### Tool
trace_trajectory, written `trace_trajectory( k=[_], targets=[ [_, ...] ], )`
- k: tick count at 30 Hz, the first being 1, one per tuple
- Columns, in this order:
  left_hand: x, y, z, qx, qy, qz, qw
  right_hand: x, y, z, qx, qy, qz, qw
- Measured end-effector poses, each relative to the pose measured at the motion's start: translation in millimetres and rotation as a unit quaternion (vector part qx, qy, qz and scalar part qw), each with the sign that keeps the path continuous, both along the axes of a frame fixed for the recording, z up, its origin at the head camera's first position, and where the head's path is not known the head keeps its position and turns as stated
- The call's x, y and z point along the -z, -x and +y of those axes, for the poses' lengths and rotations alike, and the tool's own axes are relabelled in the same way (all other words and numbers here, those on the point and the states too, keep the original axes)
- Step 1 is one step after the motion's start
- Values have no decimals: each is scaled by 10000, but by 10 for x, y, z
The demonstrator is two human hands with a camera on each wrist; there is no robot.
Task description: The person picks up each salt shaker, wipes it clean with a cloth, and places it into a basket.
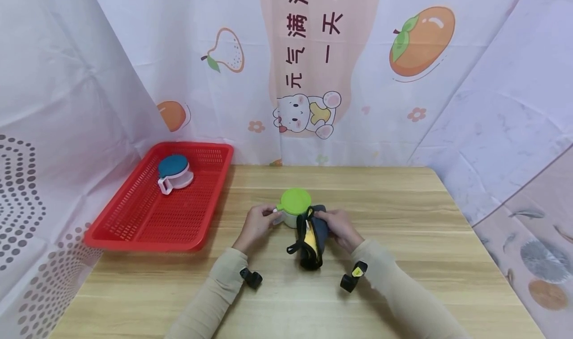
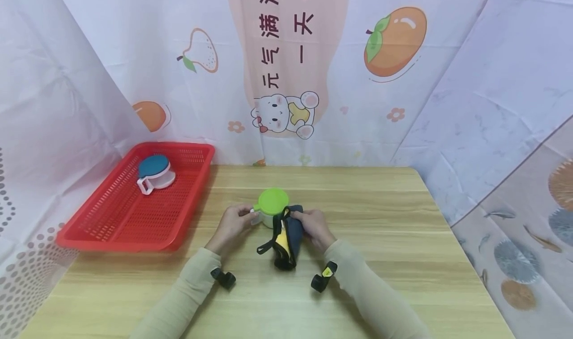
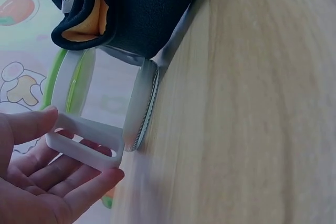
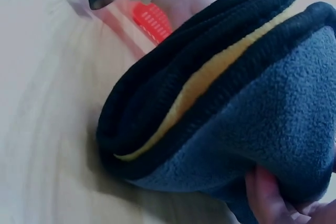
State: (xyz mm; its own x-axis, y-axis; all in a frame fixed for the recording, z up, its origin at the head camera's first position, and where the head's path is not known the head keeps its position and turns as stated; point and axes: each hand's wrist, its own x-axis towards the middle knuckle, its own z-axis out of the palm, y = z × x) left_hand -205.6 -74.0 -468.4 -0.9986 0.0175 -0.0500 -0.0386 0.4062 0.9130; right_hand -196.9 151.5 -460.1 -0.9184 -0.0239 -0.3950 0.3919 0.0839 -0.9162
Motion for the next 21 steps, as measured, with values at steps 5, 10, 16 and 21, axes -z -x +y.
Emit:
trace_trajectory(
  k=[5,10,16,21],
  targets=[
    [-8,6,-27,57,56,-97,9999,20,-60,-72,154,272,35,9995],
    [-11,18,-64,51,65,-152,9998,47,-87,-150,333,526,-2,9981],
    [-20,23,-60,76,-146,-296,9994,84,-151,-234,495,745,16,9960],
    [-20,20,-55,51,-205,-371,9991,86,-225,-357,551,936,-125,9940]
  ],
)
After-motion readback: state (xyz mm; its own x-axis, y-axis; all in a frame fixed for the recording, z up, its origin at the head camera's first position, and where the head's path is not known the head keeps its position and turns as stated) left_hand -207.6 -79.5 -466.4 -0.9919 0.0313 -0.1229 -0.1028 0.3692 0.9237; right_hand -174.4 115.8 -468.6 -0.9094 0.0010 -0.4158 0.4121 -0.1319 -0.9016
